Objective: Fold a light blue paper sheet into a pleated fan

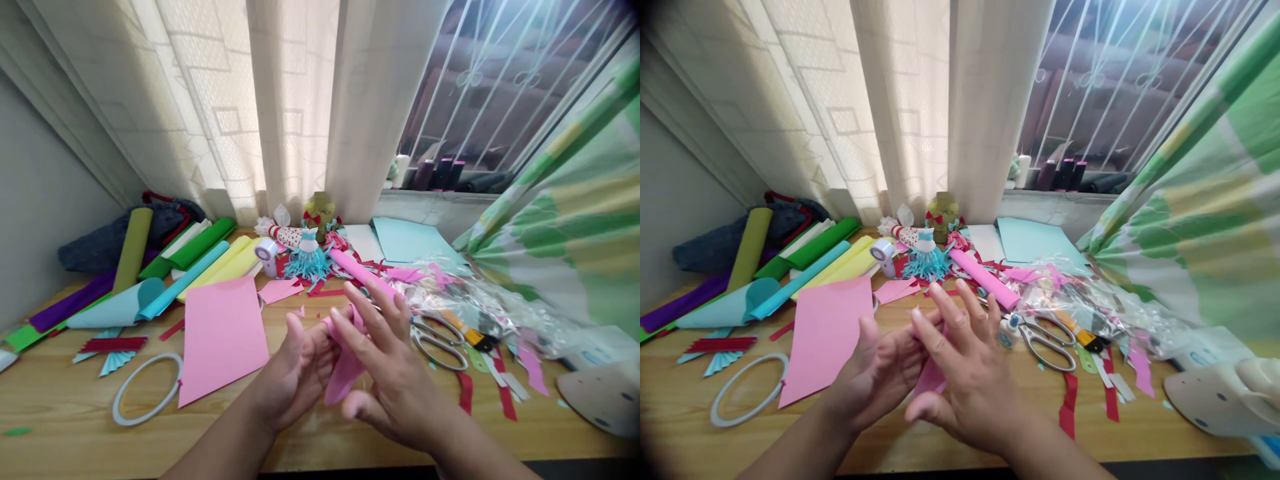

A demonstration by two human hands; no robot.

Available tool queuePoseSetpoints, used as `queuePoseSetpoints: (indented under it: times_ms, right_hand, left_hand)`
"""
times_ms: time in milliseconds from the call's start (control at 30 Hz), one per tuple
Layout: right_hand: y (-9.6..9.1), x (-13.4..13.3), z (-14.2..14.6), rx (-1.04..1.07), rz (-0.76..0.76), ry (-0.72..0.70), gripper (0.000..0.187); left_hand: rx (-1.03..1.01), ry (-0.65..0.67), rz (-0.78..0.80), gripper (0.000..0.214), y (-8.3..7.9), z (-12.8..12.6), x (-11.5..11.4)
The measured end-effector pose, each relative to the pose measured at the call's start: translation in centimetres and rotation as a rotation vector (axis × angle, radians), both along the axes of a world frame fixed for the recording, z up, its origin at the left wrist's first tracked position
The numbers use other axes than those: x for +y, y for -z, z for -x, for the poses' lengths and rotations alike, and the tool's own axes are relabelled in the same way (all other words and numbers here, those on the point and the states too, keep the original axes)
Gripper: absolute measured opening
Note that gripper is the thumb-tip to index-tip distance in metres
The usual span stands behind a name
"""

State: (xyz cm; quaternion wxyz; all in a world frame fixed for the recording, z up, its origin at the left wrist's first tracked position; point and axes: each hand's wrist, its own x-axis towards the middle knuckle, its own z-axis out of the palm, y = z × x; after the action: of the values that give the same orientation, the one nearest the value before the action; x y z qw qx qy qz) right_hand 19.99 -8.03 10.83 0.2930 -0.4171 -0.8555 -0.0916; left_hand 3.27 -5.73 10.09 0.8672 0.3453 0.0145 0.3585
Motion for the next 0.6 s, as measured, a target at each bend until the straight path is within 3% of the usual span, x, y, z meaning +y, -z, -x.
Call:
queuePoseSetpoints:
  times_ms: [100, 300, 500, 600]
  right_hand:
    - [0.8, 0.0, 0.2, -0.069, -0.109, 0.024, 0.074]
    - [1.0, 1.3, -0.8, 0.148, -0.071, 0.018, 0.066]
    - [1.1, 4.0, -0.6, 0.051, -0.085, 0.077, 0.061]
    - [1.2, 5.0, -0.5, 0.127, -0.090, 0.040, 0.054]
  left_hand:
    - [-0.032, -0.023, 0.025, 0.080, 0.0, 0.4, 0.1]
    - [0.019, -0.065, 0.034, 0.080, 0.2, 1.3, 1.0]
    - [0.044, -0.116, 0.019, 0.085, -0.2, 1.9, 2.6]
    - [0.028, -0.125, 0.022, 0.084, -0.4, 1.9, 3.5]
